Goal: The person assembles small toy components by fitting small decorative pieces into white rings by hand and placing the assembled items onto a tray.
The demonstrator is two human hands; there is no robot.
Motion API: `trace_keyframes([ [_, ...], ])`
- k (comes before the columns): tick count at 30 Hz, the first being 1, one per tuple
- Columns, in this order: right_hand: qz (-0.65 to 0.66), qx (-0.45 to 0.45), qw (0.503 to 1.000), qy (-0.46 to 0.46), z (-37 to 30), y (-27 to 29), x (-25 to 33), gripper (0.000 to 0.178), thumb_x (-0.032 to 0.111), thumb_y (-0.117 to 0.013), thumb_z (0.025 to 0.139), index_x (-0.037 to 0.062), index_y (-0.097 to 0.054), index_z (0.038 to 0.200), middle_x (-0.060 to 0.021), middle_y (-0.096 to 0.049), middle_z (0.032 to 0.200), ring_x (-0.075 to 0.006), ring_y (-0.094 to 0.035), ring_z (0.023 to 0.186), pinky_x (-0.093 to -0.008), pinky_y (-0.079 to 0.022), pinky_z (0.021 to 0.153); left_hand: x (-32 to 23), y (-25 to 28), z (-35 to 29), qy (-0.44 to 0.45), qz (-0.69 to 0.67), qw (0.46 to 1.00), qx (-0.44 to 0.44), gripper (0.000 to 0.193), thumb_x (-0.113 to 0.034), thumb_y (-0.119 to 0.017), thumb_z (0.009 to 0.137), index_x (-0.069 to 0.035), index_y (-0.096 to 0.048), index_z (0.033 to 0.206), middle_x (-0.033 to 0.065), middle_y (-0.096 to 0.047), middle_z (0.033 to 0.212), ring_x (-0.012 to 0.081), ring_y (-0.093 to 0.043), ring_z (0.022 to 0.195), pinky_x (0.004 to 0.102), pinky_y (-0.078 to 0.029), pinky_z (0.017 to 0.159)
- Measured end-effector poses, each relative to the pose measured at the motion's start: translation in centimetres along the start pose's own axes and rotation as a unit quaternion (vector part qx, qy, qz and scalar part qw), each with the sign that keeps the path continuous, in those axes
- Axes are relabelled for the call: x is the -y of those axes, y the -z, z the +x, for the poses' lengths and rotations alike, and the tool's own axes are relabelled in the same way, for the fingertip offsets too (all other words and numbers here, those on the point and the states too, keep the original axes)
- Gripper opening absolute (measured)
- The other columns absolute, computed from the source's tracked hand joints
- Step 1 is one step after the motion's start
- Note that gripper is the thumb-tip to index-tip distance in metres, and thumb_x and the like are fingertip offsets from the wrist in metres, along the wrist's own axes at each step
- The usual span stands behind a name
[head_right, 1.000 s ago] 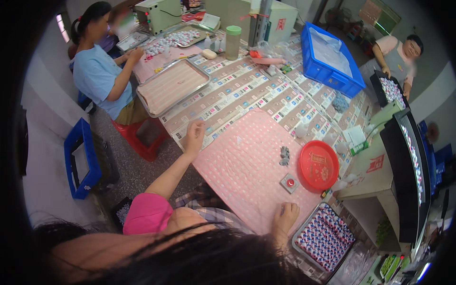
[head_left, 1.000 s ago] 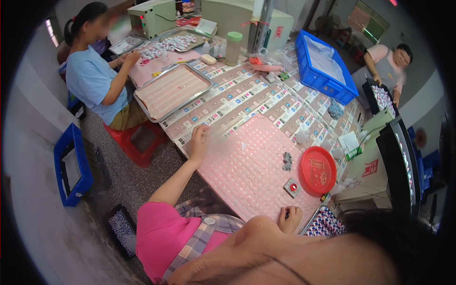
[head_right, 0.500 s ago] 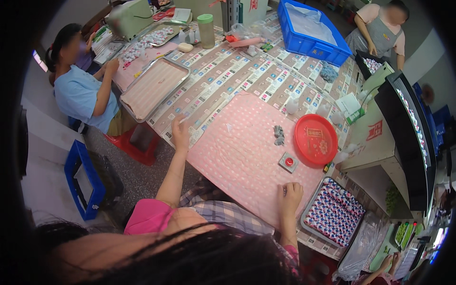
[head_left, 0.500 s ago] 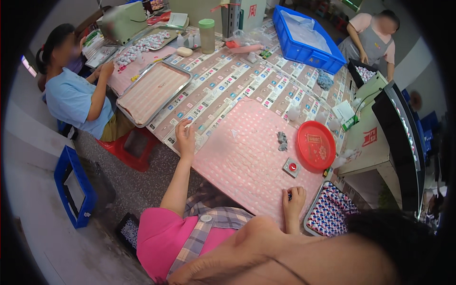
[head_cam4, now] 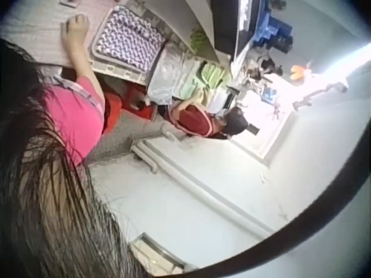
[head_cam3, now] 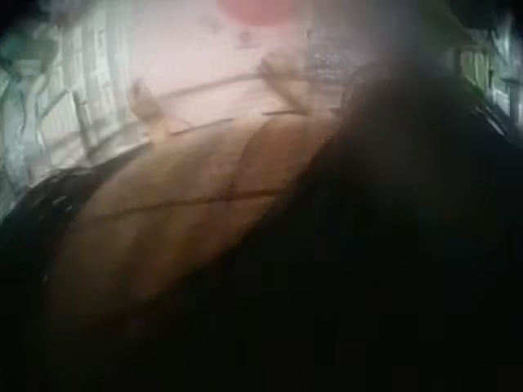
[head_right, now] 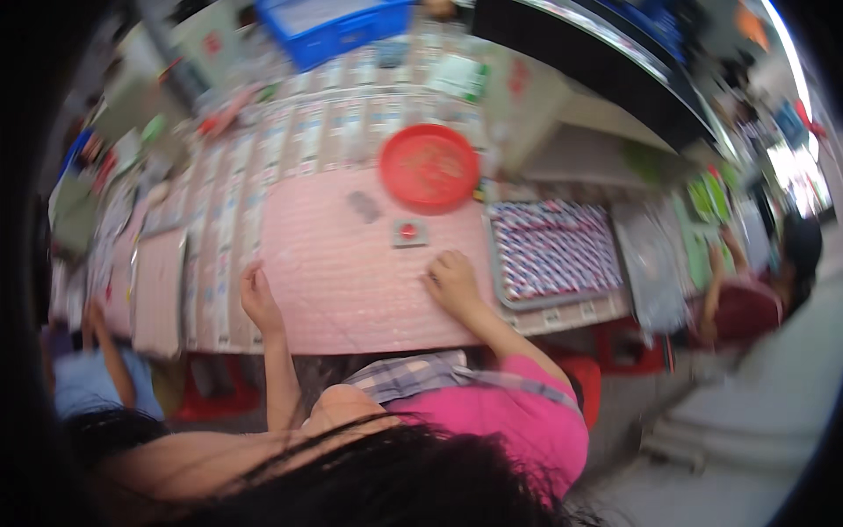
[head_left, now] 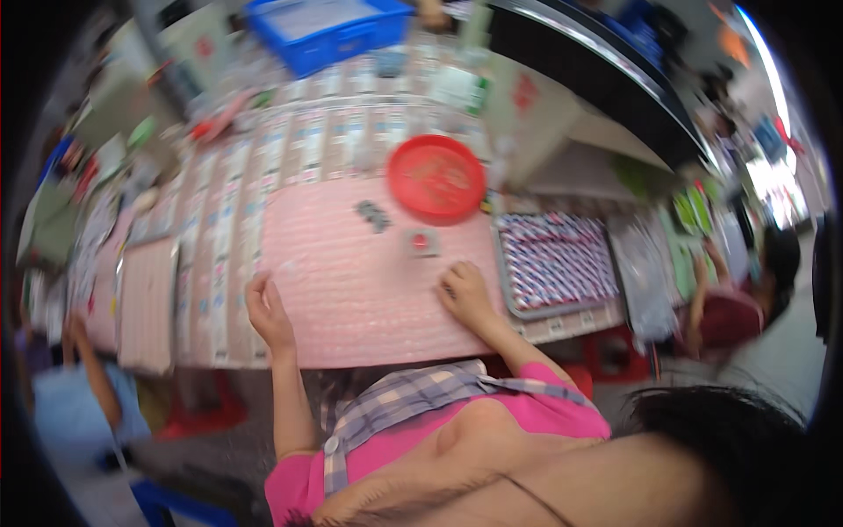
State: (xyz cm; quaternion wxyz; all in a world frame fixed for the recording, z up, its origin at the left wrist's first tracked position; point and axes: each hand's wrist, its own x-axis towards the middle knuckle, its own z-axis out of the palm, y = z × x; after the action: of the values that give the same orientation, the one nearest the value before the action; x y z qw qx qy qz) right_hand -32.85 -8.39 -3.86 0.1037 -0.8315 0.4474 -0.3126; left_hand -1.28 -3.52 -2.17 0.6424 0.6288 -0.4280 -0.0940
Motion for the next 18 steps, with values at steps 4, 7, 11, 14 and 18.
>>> trace_keyframes([
  [4,-0.060,-0.012,0.998,0.030,-1.0,-1.3,-1.9,0.020,0.019,-0.064,0.066,0.0057,-0.051,0.068,-0.0123,-0.048,0.075,-0.0312,-0.048,0.073,-0.0420,-0.038,0.065,-11.0,-6.9,-3.0,-0.104,-0.115,0.843,0.516,0.014,-0.001,-0.047,0.083,-0.001,-0.058,0.092,0.0101,-0.059,0.091,0.0196,-0.056,0.089,0.0298,-0.041,0.083],
  [7,-0.015,-0.011,0.999,0.033,-0.5,-0.8,-0.7,0.019,0.020,-0.064,0.066,0.0063,-0.051,0.068,-0.0116,-0.048,0.076,-0.0308,-0.048,0.074,-0.0411,-0.038,0.066,-17.1,-10.4,-6.2,-0.108,-0.233,0.604,0.755,0.019,-0.011,-0.053,0.084,-0.001,-0.056,0.099,0.0121,-0.059,0.097,0.0200,-0.055,0.093,0.0300,-0.041,0.083],
  [11,-0.020,-0.027,0.999,0.010,-1.4,-0.5,-0.5,0.019,0.021,-0.063,0.067,0.0070,-0.052,0.069,-0.0105,-0.049,0.078,-0.0290,-0.047,0.078,-0.0393,-0.038,0.067,-21.3,-13.9,-10.0,-0.067,-0.226,0.370,0.899,0.035,-0.025,-0.051,0.088,-0.002,-0.049,0.115,0.0115,-0.058,0.100,0.0194,-0.055,0.091,0.0295,-0.042,0.082],
  [14,-0.039,-0.037,0.999,0.009,-1.6,0.1,-0.5,0.018,0.022,-0.063,0.067,0.0074,-0.052,0.070,-0.0100,-0.049,0.079,-0.0286,-0.047,0.079,-0.0389,-0.038,0.068,-21.6,-15.2,-13.3,-0.028,-0.322,0.299,0.898,0.042,-0.026,-0.048,0.091,-0.003,-0.039,0.125,0.0073,-0.056,0.104,0.0134,-0.053,0.087,0.0275,-0.041,0.079],
  [18,-0.008,-0.032,0.999,0.031,0.1,0.4,0.6,0.018,0.021,-0.064,0.068,0.0075,-0.051,0.070,-0.0096,-0.048,0.078,-0.0283,-0.047,0.078,-0.0385,-0.038,0.067,-23.0,-16.2,-11.5,0.115,-0.335,0.250,0.901,0.043,-0.021,-0.050,0.090,-0.004,-0.037,0.126,0.0035,-0.053,0.104,0.0082,-0.049,0.081,0.0234,-0.042,0.072],
])
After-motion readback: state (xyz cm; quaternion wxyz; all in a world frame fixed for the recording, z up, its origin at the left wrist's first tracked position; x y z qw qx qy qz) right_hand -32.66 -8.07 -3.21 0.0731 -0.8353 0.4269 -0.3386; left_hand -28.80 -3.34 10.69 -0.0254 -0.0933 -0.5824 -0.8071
